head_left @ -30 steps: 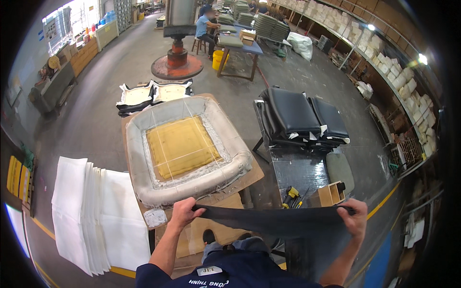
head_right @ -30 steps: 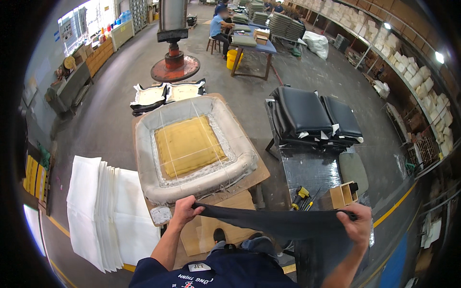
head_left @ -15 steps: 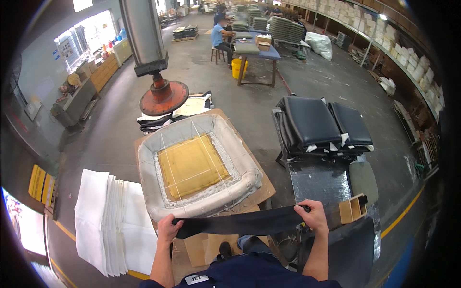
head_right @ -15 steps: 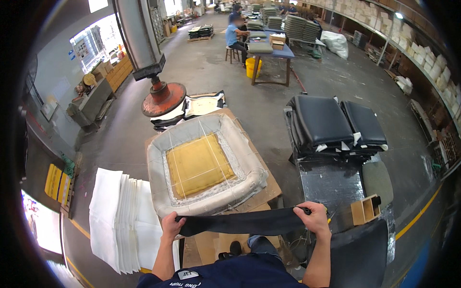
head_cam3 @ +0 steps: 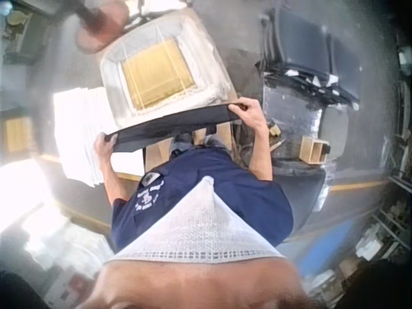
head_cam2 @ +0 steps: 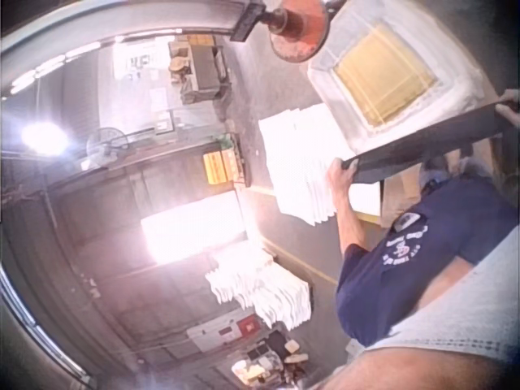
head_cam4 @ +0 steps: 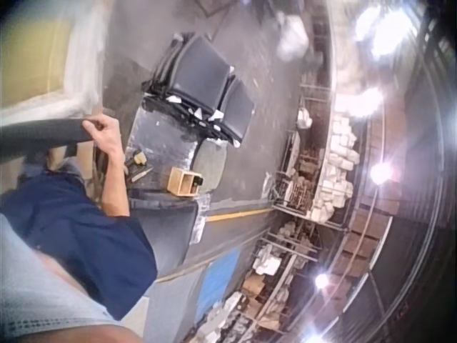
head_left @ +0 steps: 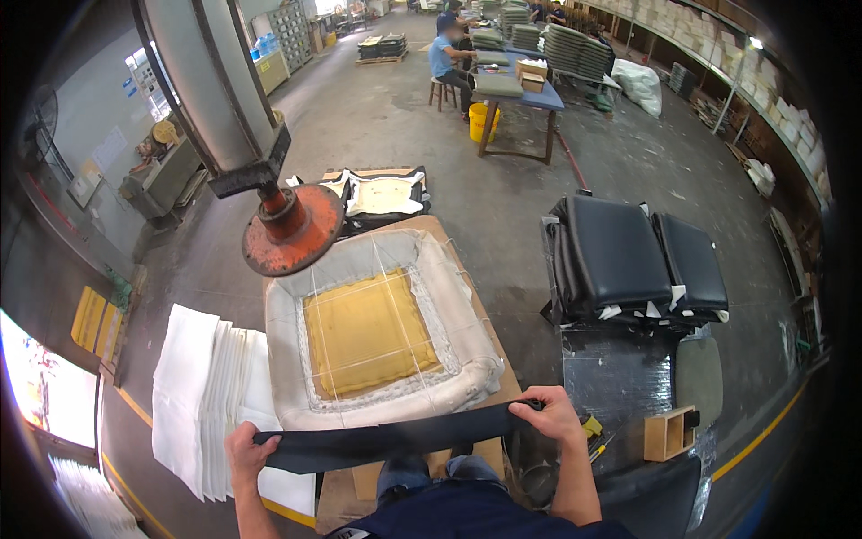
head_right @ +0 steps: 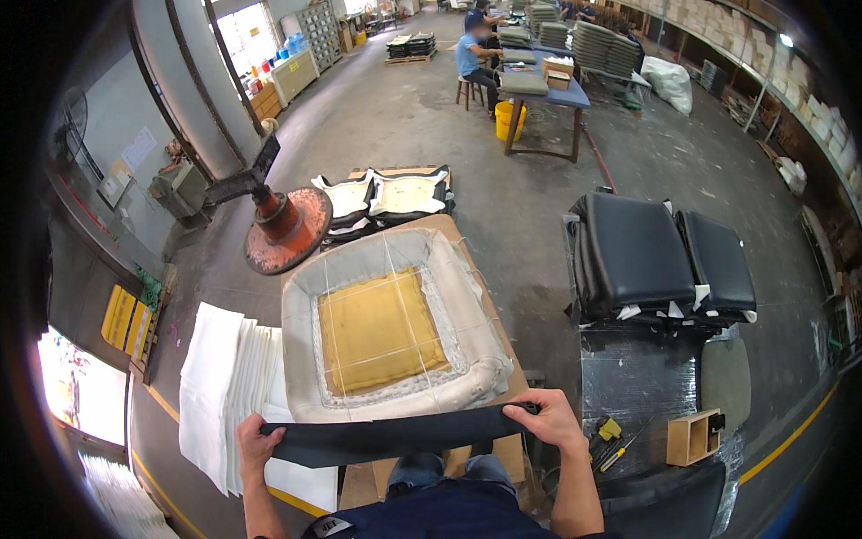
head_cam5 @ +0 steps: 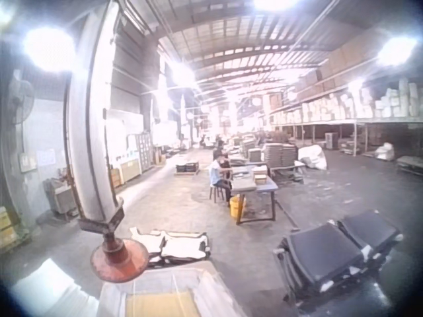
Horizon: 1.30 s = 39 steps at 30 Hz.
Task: The person uses a staple gun to attach a white fabric layer to the underside of a seat cushion. They then place a black leather cover over the cushion, smooth it, and set it aside. Finally, they place a new white fabric sheet over the cushion base and pull it taut.
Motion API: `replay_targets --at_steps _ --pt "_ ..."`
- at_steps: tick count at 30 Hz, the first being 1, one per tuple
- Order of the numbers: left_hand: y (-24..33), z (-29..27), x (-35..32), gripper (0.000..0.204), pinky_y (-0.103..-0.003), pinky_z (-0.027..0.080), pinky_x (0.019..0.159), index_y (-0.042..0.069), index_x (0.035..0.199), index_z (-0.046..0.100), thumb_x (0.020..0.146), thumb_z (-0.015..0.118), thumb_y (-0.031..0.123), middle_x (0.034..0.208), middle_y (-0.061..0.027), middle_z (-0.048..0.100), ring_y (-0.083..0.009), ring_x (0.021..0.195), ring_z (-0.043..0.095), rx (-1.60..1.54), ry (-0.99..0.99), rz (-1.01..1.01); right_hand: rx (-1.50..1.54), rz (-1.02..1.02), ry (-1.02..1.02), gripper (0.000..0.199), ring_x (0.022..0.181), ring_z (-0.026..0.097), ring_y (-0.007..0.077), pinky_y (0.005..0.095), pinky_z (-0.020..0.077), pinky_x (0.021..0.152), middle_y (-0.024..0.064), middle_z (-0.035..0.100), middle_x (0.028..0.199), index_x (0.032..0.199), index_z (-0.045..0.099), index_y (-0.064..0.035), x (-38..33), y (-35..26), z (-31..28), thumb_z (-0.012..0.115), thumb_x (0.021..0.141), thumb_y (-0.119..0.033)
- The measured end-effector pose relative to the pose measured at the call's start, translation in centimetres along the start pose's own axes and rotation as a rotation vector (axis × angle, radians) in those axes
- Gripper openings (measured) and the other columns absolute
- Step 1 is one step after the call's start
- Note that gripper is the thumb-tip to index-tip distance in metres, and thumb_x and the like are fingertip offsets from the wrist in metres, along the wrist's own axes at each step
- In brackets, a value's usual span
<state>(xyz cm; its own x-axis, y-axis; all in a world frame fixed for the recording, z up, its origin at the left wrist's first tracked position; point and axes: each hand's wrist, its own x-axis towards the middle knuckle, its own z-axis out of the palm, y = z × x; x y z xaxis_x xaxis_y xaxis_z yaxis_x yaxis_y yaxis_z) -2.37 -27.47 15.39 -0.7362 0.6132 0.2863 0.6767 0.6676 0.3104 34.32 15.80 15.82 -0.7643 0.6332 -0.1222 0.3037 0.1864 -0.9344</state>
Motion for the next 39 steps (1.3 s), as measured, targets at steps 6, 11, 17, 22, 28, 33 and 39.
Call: replay_targets --at_steps 6,11,17,22,28,33,39 --pt "-2.1 0.6 10.1 0.049 -0.045 0.046 0.055 0.002 0.068 0.051 0.069 0.088 0.035 0.064 -0.0154 0.055 -0.0379 0.060 0.058 0.032 -0.056 0.111 0.019 -0.042 0.136 0.018 0.072 0.062 0.0083 0.0266 0.0496 0.067 0.0049 0.071 0.074 0.091 0.075 0.0028 5.5 -2.4 2.3 0.080 0.084 -0.013" --pt "-4.3 8.3 18.0 0.043 -0.045 0.048 0.059 0.003 0.071 0.058 0.080 0.082 0.038 0.067 -0.0143 0.061 -0.0366 0.065 0.062 -0.031 -0.093 0.188 -0.029 0.026 0.319 0.020 0.074 0.064 0.0097 0.0271 0.0500 0.069 0.0055 0.072 0.077 0.093 0.076 0.0013 13.1 -0.5 7.1 0.080 0.085 -0.016" --pt "-7.3 14.5 19.3 0.028 -0.048 0.050 0.076 0.008 0.085 0.068 0.086 0.075 0.034 0.086 -0.0146 0.069 -0.0360 0.085 0.066 -0.004 -0.303 0.046 -0.059 -0.116 0.300 0.016 0.079 0.066 0.0101 0.0262 0.0507 0.073 0.0054 0.074 0.083 0.094 0.075 0.0015 14.7 2.1 10.0 0.080 0.086 -0.012" --pt "-4.3 15.2 18.4 0.038 -0.050 0.038 0.106 0.015 0.118 0.068 0.085 0.076 0.031 0.128 -0.0078 0.061 -0.0300 0.126 0.051 0.067 -0.184 0.225 -0.028 0.060 0.327 0.014 0.076 0.059 0.0061 0.0226 0.0474 0.070 -0.0002 0.069 0.080 0.093 0.073 0.0030 13.1 1.6 10.8 0.077 0.088 -0.010" --pt "4.2 20.1 17.7 0.052 -0.051 0.036 0.110 0.016 0.134 0.059 0.086 0.074 0.031 0.139 -0.0097 0.057 -0.0317 0.133 0.048 -0.216 -0.272 0.488 -0.051 0.011 0.256 0.012 0.071 0.052 0.0049 0.0222 0.0411 0.064 -0.0030 0.060 0.074 0.092 0.072 0.0035 13.2 0.3 12.2 0.077 0.089 -0.007" --pt "5.4 23.4 18.2 0.041 -0.048 0.039 0.108 0.012 0.122 0.066 0.087 0.073 0.033 0.117 -0.0099 0.064 -0.0311 0.122 0.055 -0.317 -0.402 0.486 -0.075 0.053 0.290 0.013 0.072 0.053 0.0044 0.0213 0.0417 0.066 -0.0035 0.062 0.075 0.093 0.073 0.0031 12.8 0.1 12.2 0.076 0.089 -0.009" --pt "4.2 22.9 18.0 0.014 -0.042 0.043 0.099 0.013 0.096 0.073 0.085 0.074 0.022 0.099 -0.0037 0.068 -0.0261 0.105 0.061 -0.452 -0.285 0.490 -0.024 0.088 0.368 0.018 0.073 0.055 0.0035 0.0209 0.0437 0.066 -0.0041 0.066 0.080 0.096 0.074 0.0024 13.5 1.3 12.9 0.075 0.092 -0.015"
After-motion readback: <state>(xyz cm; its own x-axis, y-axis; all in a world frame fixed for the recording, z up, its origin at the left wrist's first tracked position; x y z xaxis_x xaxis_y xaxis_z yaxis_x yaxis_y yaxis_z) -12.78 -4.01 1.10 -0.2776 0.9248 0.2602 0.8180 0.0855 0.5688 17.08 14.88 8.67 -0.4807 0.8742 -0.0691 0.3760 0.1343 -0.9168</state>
